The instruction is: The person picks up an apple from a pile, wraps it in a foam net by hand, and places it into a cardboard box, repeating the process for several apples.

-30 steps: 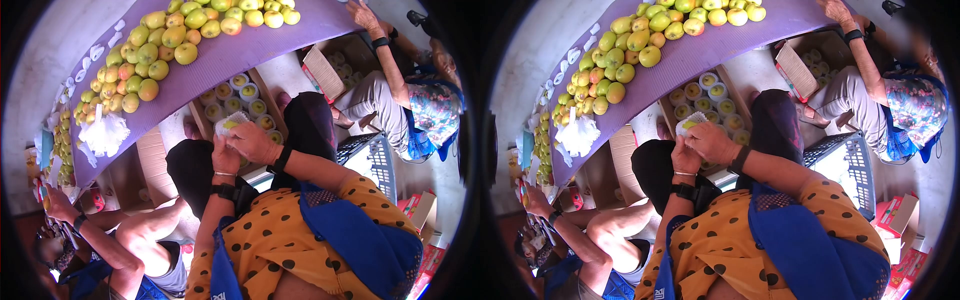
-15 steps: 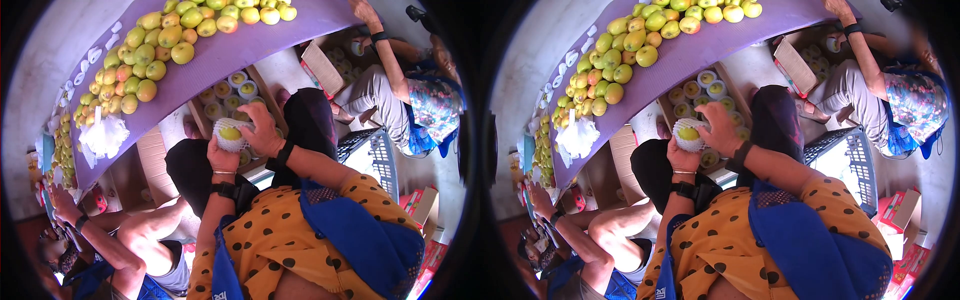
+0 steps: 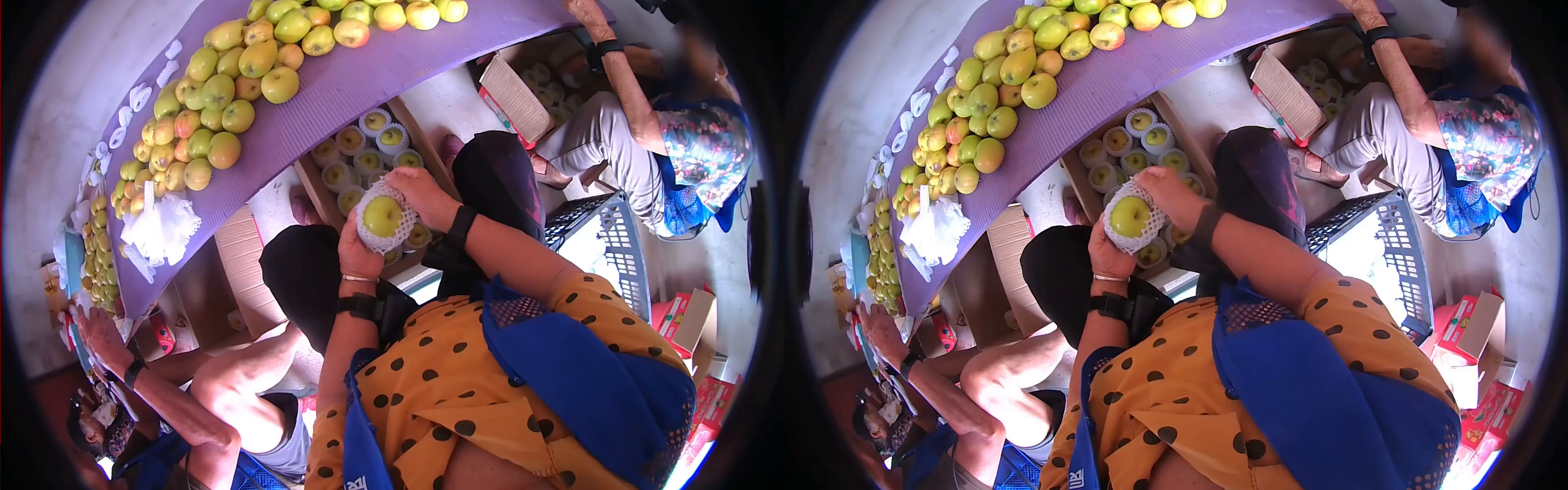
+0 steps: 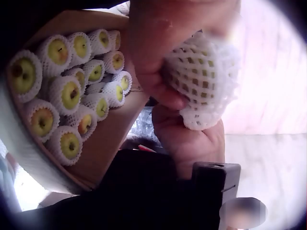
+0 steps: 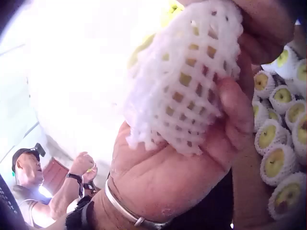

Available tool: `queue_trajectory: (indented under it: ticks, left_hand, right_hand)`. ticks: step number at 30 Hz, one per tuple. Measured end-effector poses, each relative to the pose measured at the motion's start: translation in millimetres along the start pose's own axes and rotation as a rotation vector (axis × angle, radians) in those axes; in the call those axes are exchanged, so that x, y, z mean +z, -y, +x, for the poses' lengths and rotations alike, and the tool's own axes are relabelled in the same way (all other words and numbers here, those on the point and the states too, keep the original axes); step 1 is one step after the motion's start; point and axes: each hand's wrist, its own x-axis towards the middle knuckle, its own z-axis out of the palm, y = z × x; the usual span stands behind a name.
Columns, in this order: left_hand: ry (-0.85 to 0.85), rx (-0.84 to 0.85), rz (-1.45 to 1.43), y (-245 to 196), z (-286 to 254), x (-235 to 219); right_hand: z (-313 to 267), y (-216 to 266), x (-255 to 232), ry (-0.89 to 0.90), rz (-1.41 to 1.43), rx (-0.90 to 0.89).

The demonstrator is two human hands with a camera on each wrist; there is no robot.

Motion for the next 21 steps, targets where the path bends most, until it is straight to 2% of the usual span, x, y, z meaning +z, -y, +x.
queue_trajectory:
  ticks: [3, 7, 9, 10, 12, 13, 15, 16, 18, 21]
  left_hand:
    - [-0.024, 0.009, -0.061, 1.3, 0.7, 1.6]
    - [-0.060, 0.083, -0.122, -1.6, 1.9, -0.2]
    - [-0.092, 0.139, -0.130, -2.4, 4.8, -7.3]
    - [-0.092, 0.143, -0.131, -2.6, 4.8, -9.7]
    - [-0.121, 0.145, -0.223, -3.0, 4.4, -14.4]
    - [-0.121, 0.146, -0.224, -3.3, 4.3, -16.5]
    - [-0.083, 0.102, -0.227, -4.0, 3.8, -20.9]
    - [-0.085, 0.105, -0.228, -4.1, 2.9, -23.4]
    - [-0.112, 0.232, 0.380, -3.8, 1.0, -28.2]
    - [-0.138, 0.397, 1.294, -3.1, 0.1, -31.0]
  right_hand:
    - [2.0, -7.2, -0.3, -0.045, -0.141, 0.003]
    - [-5.3, -0.1, -2.1, 0.012, -0.212, 0.005]
    - [-11.2, 5.1, -4.6, 0.110, -0.217, 0.189]
    - [-11.9, 3.3, -2.8, 0.113, -0.220, 0.189]
    - [-14.5, -1.9, 0.7, 0.224, 0.086, 0.141]
    - [-15.5, -2.1, 1.8, 0.225, 0.085, 0.142]
    - [-17.2, -1.1, 4.3, 0.230, -0.178, 0.041]
    - [-13.9, -7.0, 0.7, 0.233, -0.179, 0.044]
    - [-6.4, -20.0, -7.5, 0.309, -0.476, -0.146]
    - [-7.9, -21.4, -7.2, 0.258, -0.489, -0.084]
